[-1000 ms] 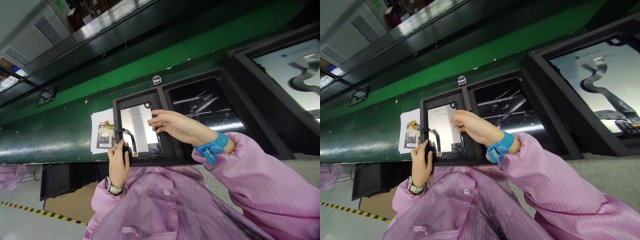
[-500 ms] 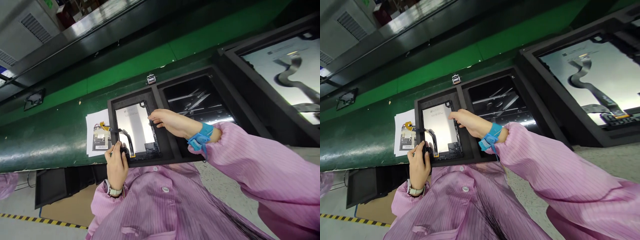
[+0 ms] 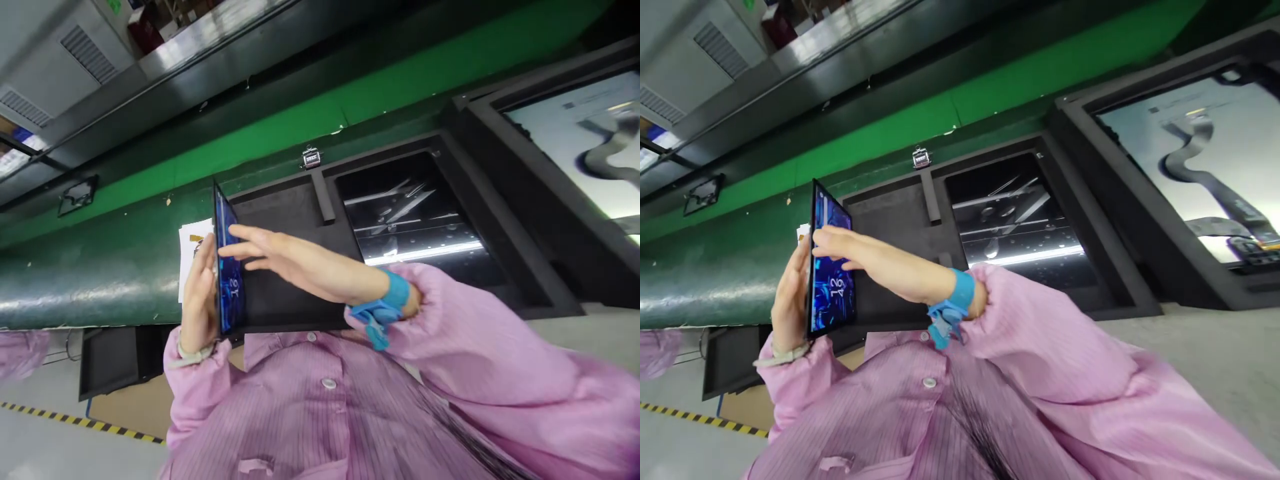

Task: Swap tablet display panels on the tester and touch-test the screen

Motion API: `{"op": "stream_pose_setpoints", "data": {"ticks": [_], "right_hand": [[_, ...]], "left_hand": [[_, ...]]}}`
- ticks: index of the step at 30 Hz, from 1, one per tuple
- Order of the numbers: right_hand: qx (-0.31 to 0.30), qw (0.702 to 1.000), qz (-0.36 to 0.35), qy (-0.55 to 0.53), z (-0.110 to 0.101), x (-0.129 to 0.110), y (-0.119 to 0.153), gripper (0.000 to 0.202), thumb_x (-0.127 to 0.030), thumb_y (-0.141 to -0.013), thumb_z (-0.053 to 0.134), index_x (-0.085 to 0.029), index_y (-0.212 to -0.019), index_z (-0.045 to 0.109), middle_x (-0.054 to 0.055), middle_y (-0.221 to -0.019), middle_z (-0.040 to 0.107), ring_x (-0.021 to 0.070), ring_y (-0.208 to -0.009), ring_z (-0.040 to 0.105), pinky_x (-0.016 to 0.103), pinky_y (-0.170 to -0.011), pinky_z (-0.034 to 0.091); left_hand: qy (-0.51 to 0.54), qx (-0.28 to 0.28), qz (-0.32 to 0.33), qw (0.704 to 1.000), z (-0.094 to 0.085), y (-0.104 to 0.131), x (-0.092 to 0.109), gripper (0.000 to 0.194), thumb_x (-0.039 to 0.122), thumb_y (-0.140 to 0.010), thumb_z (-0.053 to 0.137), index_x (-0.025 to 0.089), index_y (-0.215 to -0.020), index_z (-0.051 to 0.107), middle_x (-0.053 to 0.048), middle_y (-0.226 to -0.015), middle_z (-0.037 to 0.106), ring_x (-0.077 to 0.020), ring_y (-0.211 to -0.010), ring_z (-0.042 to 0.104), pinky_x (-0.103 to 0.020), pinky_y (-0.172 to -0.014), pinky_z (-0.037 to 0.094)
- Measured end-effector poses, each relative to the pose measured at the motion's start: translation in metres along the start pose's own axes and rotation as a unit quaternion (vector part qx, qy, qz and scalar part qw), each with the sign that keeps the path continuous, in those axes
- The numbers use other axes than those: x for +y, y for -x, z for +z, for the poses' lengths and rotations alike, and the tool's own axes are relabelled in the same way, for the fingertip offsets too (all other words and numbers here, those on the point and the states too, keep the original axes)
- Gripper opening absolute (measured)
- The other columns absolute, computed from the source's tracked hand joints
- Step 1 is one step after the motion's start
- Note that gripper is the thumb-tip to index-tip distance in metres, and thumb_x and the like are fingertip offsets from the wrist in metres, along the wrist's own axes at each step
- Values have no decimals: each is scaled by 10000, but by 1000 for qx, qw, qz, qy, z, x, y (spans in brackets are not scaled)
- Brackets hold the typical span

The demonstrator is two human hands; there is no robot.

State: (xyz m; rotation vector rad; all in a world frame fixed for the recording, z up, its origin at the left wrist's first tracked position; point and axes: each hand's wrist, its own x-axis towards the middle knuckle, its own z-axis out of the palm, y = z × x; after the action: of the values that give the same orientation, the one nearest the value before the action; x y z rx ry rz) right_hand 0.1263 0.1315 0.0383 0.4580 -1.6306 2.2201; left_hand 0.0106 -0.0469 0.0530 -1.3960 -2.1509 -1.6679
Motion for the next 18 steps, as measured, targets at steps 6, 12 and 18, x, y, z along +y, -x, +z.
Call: {"op": "stream_pose_setpoints", "data": {"ticks": [6,12,18], "right_hand": [[102,991,49,65,13,55,-9,643,-534,-1046,328,-199,-1593,362,119,-1560,517,260,-1484,434,521,-1259,316],[54,982,31,178,55,95,1,813,-618,-1020,336,-91,-1631,236,201,-1631,386,302,-1554,291,537,-1291,240],[46,953,-189,231,54,91,14,673,-560,-1039,374,-158,-1578,354,136,-1618,426,217,-1538,310,459,-1307,249]], "left_hand": [[31,-8,-124,992,-22,-21,9,568,336,-807,685,207,-1359,657,-68,-1401,683,-346,-1346,605,-492,-1151,503],[42,68,-139,987,-30,-19,4,495,307,-752,669,189,-1229,724,-51,-1319,733,-333,-1328,620,-471,-1137,518],[76,169,-75,980,-40,-11,5,169,260,-737,677,229,-886,750,-14,-1086,793,-319,-1201,688,-464,-1039,583]]}}
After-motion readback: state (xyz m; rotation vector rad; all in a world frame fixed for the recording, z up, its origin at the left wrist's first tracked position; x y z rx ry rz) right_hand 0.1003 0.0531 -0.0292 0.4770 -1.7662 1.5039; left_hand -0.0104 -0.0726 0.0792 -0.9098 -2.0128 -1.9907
